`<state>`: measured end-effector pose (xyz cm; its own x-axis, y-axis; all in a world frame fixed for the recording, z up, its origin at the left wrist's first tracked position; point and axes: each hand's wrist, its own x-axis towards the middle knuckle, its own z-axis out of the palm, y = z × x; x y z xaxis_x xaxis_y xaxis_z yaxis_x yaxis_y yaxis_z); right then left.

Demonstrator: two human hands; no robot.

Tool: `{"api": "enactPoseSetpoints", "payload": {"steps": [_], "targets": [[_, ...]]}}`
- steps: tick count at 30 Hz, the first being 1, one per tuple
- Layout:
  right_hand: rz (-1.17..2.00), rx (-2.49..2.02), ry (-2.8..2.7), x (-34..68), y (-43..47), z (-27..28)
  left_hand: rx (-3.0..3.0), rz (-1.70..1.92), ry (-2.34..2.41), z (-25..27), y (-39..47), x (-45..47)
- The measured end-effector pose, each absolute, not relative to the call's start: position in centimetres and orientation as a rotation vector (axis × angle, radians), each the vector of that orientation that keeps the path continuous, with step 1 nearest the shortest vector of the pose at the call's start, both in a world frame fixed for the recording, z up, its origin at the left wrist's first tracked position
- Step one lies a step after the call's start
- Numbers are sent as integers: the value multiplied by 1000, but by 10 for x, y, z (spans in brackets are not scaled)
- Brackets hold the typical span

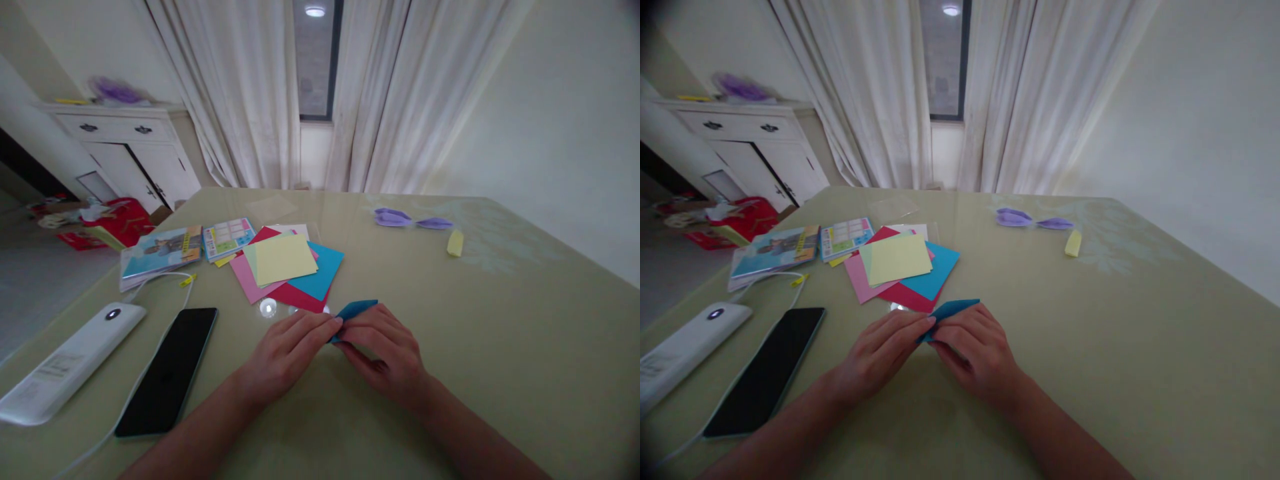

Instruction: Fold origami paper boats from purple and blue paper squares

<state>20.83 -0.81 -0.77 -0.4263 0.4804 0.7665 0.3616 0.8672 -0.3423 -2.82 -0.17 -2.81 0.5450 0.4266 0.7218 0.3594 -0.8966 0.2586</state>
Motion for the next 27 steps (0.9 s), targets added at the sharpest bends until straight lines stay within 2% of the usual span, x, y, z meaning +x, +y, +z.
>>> {"api": "enactPoseSetpoints", "payload": {"steps": [14, 27], "targets": [[142, -622, -2020, 209, -10, -2, 2629, 1294, 685, -35, -4, -28], [75, -713, -1988, 208, -12, -8, 2485, 1514, 806, -26, -5, -12]]}}
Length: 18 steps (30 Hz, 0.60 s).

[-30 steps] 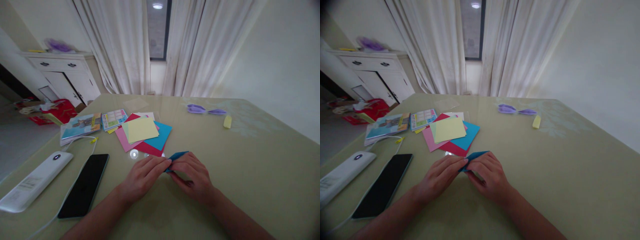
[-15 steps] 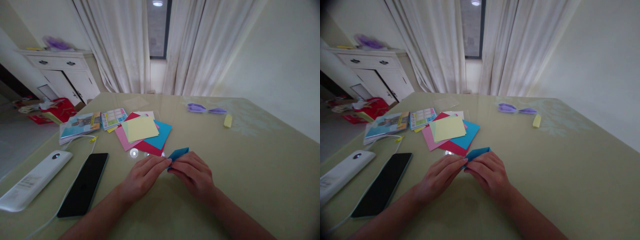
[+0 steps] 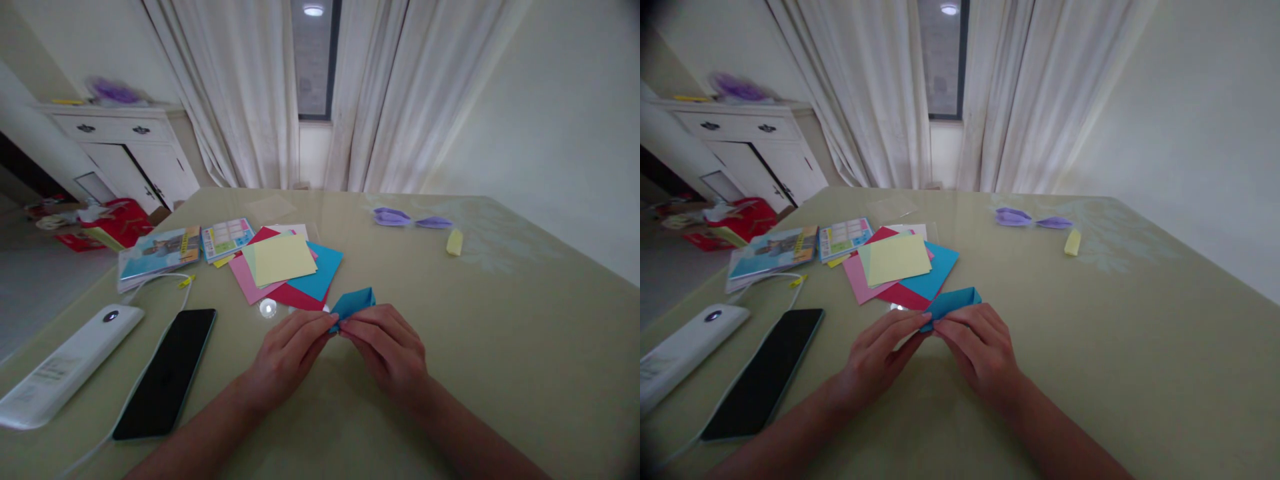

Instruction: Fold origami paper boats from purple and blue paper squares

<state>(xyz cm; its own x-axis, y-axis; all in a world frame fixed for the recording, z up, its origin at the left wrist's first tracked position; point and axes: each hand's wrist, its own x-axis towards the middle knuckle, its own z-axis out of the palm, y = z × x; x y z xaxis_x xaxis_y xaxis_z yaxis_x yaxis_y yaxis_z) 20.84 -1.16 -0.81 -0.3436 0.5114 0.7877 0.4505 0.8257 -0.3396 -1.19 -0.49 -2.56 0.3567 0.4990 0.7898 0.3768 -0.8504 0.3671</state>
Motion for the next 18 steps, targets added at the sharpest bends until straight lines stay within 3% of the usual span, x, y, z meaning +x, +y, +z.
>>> {"api": "enactPoseSetpoints", "payload": {"steps": [7, 12, 15, 18], "targets": [[58, -711, -2035, 207, -8, -5, 2418, 1545, 816, -26, -3, -11], [-5, -872, -1881, 230, 5, 1, 1977, 1558, 973, -24, 5, -15], [133, -972, -1770, 244, 15, 1, 1632, 1525, 922, -23, 13, -20], [470, -927, -1687, 245, 21, -4, 1451, 1523, 910, -25, 19, -24]]}}
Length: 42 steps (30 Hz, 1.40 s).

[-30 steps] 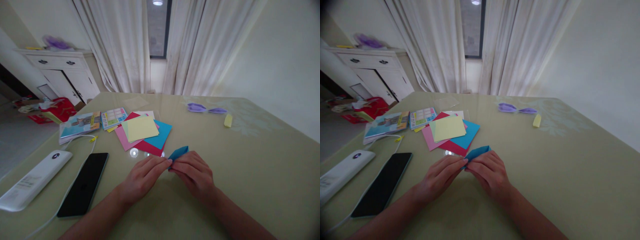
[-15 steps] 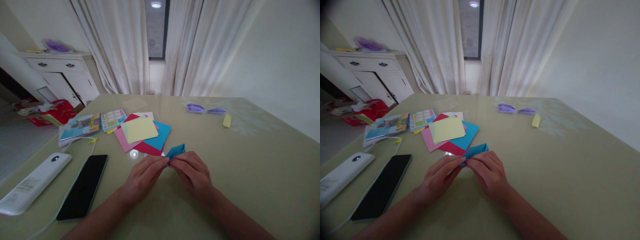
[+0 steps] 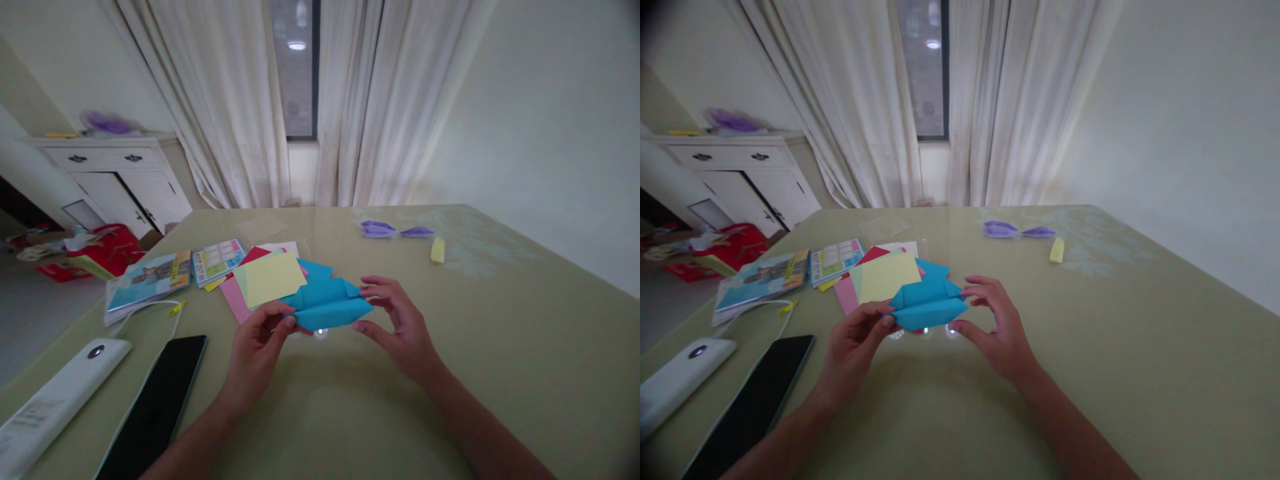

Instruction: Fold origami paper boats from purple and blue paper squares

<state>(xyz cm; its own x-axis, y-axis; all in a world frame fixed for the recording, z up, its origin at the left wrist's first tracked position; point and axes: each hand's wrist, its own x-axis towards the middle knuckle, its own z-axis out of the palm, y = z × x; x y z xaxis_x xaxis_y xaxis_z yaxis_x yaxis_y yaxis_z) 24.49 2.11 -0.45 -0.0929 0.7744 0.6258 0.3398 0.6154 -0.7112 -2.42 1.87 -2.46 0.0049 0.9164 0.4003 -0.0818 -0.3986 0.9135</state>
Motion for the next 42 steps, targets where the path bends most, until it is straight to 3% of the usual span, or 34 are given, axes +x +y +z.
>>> {"api": "enactPoseSetpoints", "payload": {"steps": [5, 15, 19, 27, 38, 42], "targets": [[803, -822, -1470, 233, 22, -15, 1477, 1498, 989, -32, 22, -27], [565, -969, -1660, 224, 9, -8, 2367, 1390, 1289, -37, 18, -25], [478, -930, -1767, 211, -1, -11, 2508, 1468, 1134, -35, 8, -17], [480, -799, -1867, 208, -15, -7, 2433, 1527, 834, -26, 2, -15], [401, -808, -1883, 209, -15, -6, 2258, 1297, 934, -23, -3, -11], [540, -873, -1836, 209, -13, -8, 2149, 1204, 985, -20, -4, -11]]}}
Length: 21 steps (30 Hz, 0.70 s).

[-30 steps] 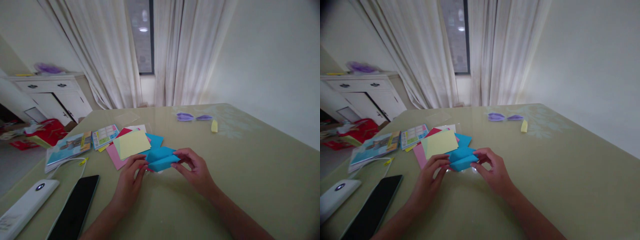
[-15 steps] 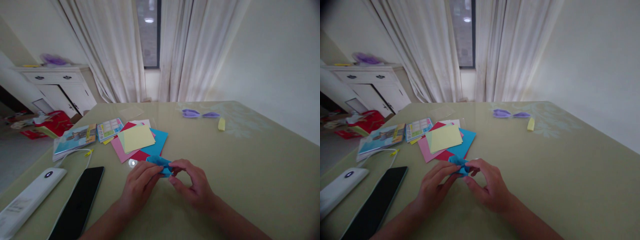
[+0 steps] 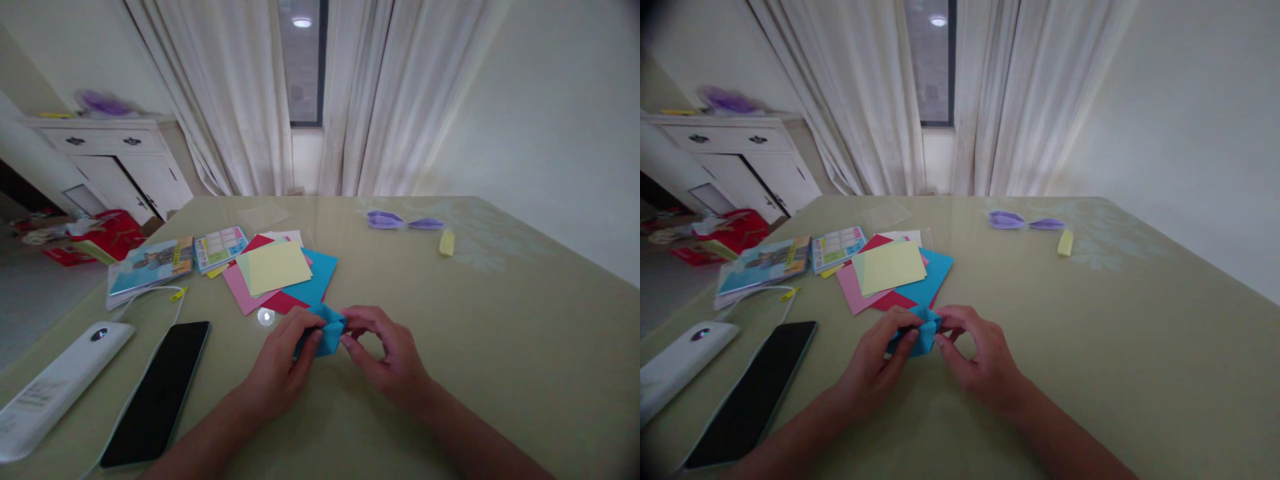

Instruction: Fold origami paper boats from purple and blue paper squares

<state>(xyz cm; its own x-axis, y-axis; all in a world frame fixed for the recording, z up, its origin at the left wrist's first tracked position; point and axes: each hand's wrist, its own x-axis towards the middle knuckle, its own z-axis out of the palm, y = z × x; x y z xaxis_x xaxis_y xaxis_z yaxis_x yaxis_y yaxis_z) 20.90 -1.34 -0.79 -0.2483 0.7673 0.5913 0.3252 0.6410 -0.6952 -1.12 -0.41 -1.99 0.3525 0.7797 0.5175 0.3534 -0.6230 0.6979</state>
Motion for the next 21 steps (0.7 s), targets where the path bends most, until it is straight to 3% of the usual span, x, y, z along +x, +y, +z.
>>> {"api": "enactPoseSetpoints", "payload": {"steps": [21], "targets": [[837, -752, -1821, 212, -7, -4, 2101, 1245, 826, -22, -3, -12]]}}
